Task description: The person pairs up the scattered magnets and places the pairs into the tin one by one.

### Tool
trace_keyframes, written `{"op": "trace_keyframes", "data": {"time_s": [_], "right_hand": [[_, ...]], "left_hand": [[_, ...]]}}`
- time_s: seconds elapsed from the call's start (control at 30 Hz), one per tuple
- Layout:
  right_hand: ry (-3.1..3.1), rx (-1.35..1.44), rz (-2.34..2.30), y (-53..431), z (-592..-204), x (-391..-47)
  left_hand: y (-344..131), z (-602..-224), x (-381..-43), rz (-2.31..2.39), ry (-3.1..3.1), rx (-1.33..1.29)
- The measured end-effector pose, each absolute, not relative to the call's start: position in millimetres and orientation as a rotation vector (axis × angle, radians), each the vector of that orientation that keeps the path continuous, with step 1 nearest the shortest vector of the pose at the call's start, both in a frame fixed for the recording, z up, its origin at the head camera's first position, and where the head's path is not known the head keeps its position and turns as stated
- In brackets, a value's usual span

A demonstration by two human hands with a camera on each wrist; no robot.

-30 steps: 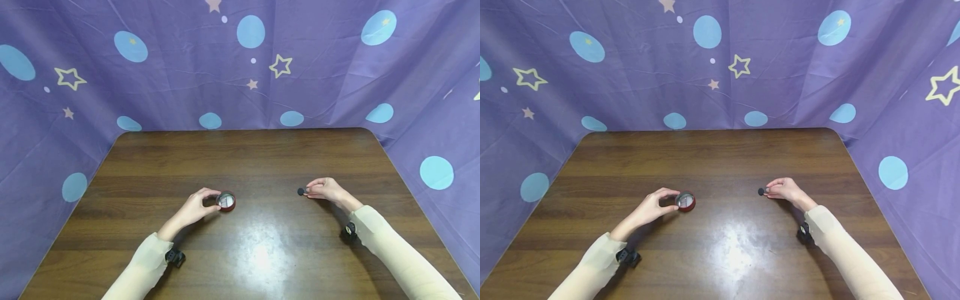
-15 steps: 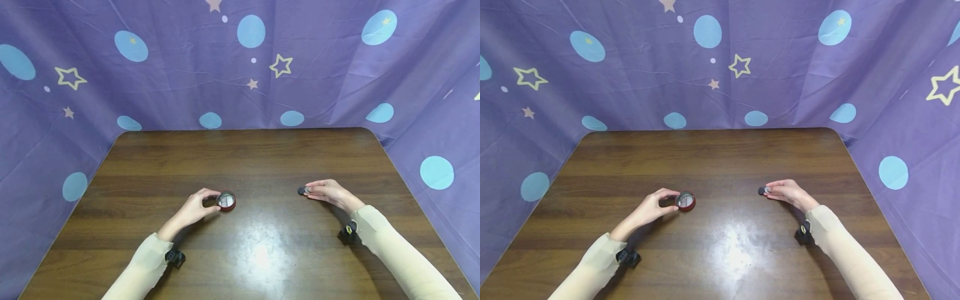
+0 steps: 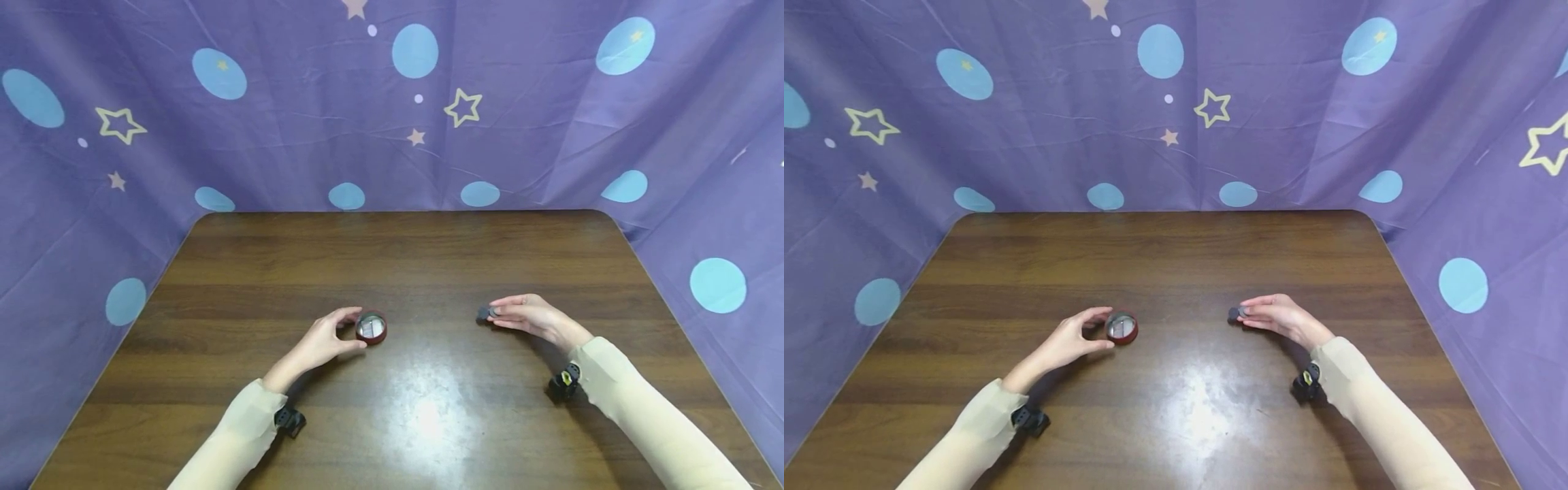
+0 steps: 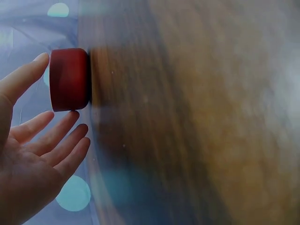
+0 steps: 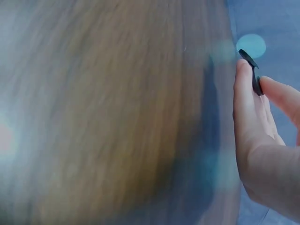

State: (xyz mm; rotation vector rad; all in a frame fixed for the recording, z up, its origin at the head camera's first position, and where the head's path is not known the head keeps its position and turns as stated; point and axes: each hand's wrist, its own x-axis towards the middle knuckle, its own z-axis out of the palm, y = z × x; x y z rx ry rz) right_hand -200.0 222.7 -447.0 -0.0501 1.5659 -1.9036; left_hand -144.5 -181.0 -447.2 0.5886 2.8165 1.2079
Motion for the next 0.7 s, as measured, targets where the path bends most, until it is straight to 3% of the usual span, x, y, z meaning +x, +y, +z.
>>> {"op": "trace_keyframes", "data": {"time_s": [0.7], "right_hand": [[1.646, -0.159, -1.836, 163, -438, -199]], "left_hand": [[-164, -452, -151, 1.127, 2.855, 0.611]]}}
